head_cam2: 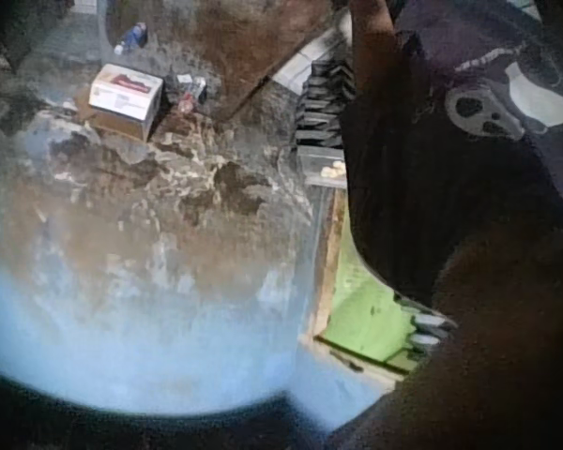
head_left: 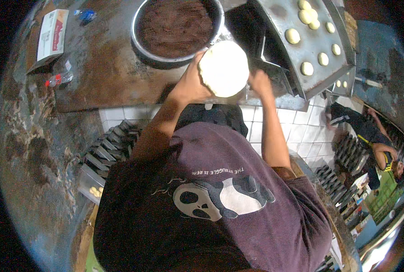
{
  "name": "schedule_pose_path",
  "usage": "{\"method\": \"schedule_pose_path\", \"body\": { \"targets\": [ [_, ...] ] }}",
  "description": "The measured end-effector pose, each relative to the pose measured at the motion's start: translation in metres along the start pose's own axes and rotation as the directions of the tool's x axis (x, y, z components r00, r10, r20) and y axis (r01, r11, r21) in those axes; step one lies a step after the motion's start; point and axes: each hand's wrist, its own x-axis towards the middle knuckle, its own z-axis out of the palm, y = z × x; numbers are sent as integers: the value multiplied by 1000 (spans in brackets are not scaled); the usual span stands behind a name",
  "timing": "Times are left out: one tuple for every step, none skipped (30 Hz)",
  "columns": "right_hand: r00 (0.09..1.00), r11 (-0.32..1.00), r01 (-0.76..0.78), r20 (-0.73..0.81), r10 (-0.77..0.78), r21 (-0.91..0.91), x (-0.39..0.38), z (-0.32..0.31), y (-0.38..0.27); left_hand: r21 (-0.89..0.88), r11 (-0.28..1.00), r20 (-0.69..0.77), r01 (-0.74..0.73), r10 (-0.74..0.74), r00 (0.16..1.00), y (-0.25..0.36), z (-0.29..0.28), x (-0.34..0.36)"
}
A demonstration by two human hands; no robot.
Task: The person prepares filled buns by flattening dough portions, scooping a dark filling into the center with a spoon, and pinching the dough closed before placing them onto a metal tray.
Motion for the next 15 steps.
{"method": "schedule_pose_path", "body": {
  "targets": [
    [998,996,66,2,-66,-64,-9,46,25,62,994,-31,88,-86,996,-2,-6,-7],
    [996,998,21,-81,-26,-63,-20,78,38,78,974,-103,211,-203,974,-10,-9,-19],
    [986,998,-29,-165,20,-54,-27,98,44,104,962,-163,252,-234,959,-22,-15,-30],
    [991,995,51,-118,-60,-81,-22,109,50,123,948,-221,293,-261,940,-33,-21,-40],
    [989,987,123,-70,-130,-99,-23,118,52,142,933,-280,331,-283,917,-42,-28,-50],
    [957,967,252,-142,-253,-22,-29,113,37,123,923,-280,365,-321,905,-51,-41,-58],
    [969,933,242,-13,-247,268,-29,96,13,-32,914,-295,404,-395,870,-76,-53,-74],
    [954,909,254,69,-291,331,-29,66,-24,-189,884,-302,427,-466,831,-100,-65,-87],
    [930,884,260,146,-338,389,-30,38,-63,-340,834,-304,434,-535,788,-124,-77,-100],
    [904,834,386,18,-427,394,-22,27,-88,-344,811,-301,474,-573,762,-136,-86,-109],
    [851,769,512,-104,-515,383,-5,21,-112,-444,775,-305,450,-603,737,-140,-92,-114],
    [795,715,602,-181,-579,355,10,2,-147,-537,732,-310,419,-633,709,-145,-98,-119],
    [727,653,686,-257,-637,321,29,-9,-175,-623,684,-313,379,-662,681,-148,-105,-124],
    [687,655,725,-275,-672,213,57,-1,-188,-713,624,-288,320,-676,678,-131,-110,-118],
    [643,644,758,-282,-712,102,90,9,-202,-720,619,-285,313,-675,681,-120,-114,-116]
  ]
}}
